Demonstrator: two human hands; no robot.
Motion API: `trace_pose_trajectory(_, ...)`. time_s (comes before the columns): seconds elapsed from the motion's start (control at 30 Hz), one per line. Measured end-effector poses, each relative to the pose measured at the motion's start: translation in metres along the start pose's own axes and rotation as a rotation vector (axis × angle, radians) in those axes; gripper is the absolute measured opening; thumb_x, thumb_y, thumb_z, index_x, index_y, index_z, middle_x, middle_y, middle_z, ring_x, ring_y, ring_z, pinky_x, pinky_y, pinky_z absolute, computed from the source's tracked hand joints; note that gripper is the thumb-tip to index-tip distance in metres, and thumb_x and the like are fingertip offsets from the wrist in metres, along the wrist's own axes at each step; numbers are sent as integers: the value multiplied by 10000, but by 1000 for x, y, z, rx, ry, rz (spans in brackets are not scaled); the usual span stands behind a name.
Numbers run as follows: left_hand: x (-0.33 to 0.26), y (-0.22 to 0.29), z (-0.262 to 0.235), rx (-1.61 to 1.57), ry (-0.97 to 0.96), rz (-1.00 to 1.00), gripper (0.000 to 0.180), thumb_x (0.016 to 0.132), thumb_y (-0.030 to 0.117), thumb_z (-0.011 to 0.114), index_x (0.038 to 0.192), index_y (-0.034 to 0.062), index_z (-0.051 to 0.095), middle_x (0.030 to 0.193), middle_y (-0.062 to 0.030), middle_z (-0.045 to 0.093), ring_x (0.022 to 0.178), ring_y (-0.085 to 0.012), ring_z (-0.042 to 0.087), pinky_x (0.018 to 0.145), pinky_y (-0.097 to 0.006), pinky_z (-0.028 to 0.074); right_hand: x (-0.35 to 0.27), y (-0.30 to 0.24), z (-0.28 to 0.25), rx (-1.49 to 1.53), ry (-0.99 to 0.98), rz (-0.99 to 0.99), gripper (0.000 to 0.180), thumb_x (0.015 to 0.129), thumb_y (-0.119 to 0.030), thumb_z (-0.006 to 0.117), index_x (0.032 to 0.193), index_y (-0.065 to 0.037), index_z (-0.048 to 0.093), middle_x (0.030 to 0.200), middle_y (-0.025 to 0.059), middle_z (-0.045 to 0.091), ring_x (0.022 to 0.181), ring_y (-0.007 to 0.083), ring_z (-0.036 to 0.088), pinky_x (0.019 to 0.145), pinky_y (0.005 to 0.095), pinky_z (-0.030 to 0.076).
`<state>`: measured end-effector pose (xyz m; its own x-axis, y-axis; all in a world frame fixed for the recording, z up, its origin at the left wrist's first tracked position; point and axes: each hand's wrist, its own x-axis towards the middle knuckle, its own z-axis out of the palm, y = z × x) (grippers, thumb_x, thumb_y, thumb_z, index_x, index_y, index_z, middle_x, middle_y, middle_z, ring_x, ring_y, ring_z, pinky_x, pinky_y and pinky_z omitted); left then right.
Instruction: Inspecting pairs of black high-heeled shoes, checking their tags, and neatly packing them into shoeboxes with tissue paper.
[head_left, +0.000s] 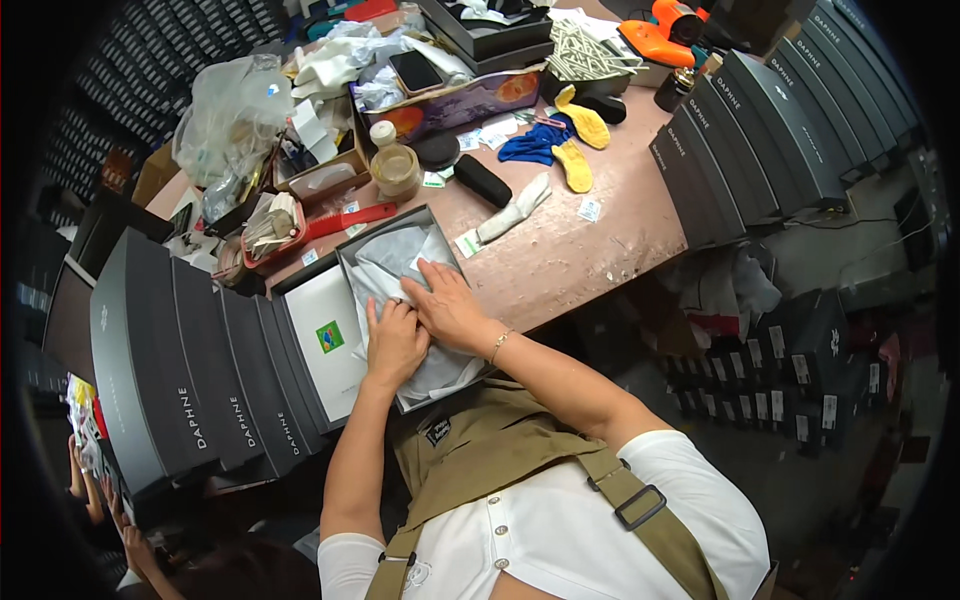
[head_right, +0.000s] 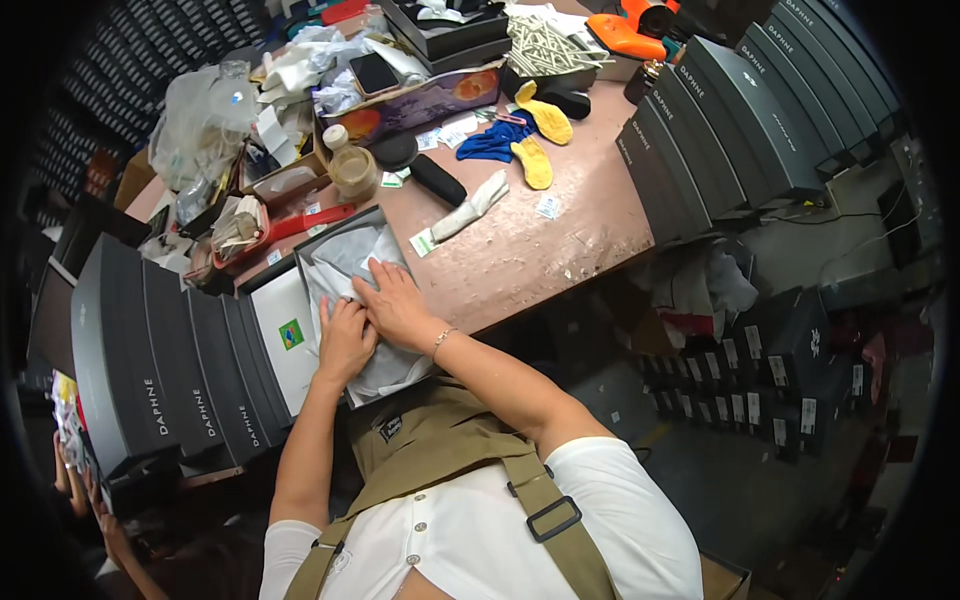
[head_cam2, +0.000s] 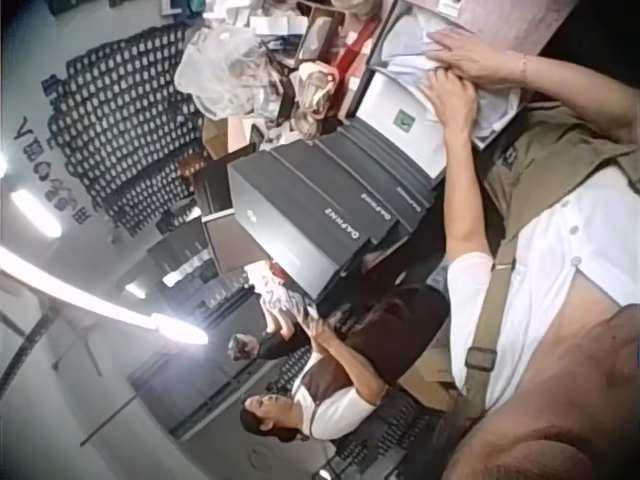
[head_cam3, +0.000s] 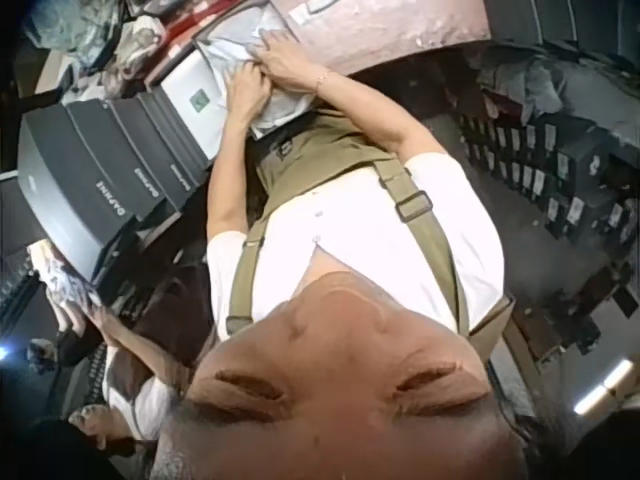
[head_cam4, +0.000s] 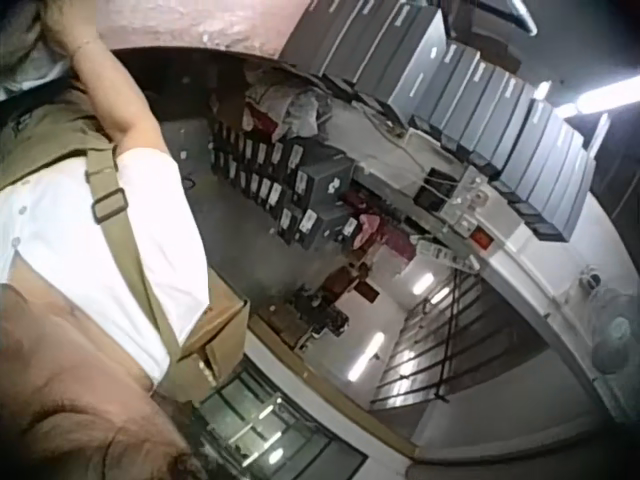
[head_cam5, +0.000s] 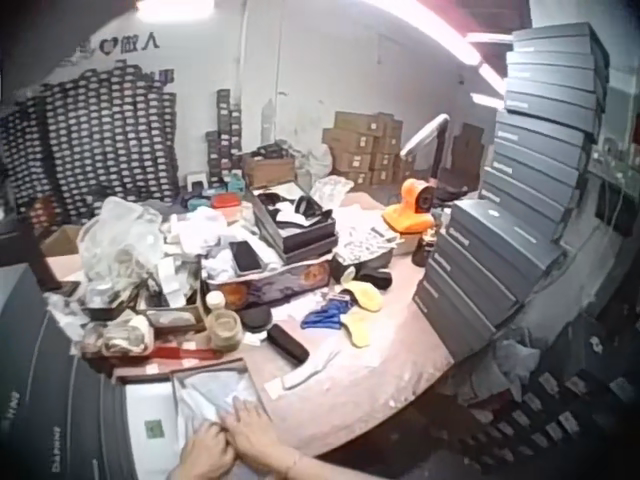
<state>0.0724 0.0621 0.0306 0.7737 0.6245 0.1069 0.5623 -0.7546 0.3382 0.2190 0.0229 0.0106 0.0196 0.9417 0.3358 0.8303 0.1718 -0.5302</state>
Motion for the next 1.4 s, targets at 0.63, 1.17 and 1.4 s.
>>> trace_pose_trajectory(0.63,-94,-37,15,-401,20,-752,321,913,225,463,1145,18,542,993,-253,626,952,-440,587,834,-491,458,-15,-9,-74,469,148,218,438,856,-62,609,1280,-2,513,1169,220,571,1010,314,601,853,368,493)
trace_pose_trajectory(1.17,-91,-26,6,-378,-35,-645,394,912,177,451,1295,84,452,967,-260,632,921,-436,605,802,-501,462,-10,-68,28,-593,-499,-521,328,857,-288,526,1050,-114,726,1414,147,426,1394,390,229,1094,634,151)
trace_pose_trajectory(1.4,-85,-29,11,-242,-104,-556,381,826,137,555,1188,27,511,793,-197,629,756,-369,630,694,-452,485,-54,-57,-35,324,-99,-287,182,803,-111,610,977,-64,637,1072,98,611,1113,262,546,1004,447,365)
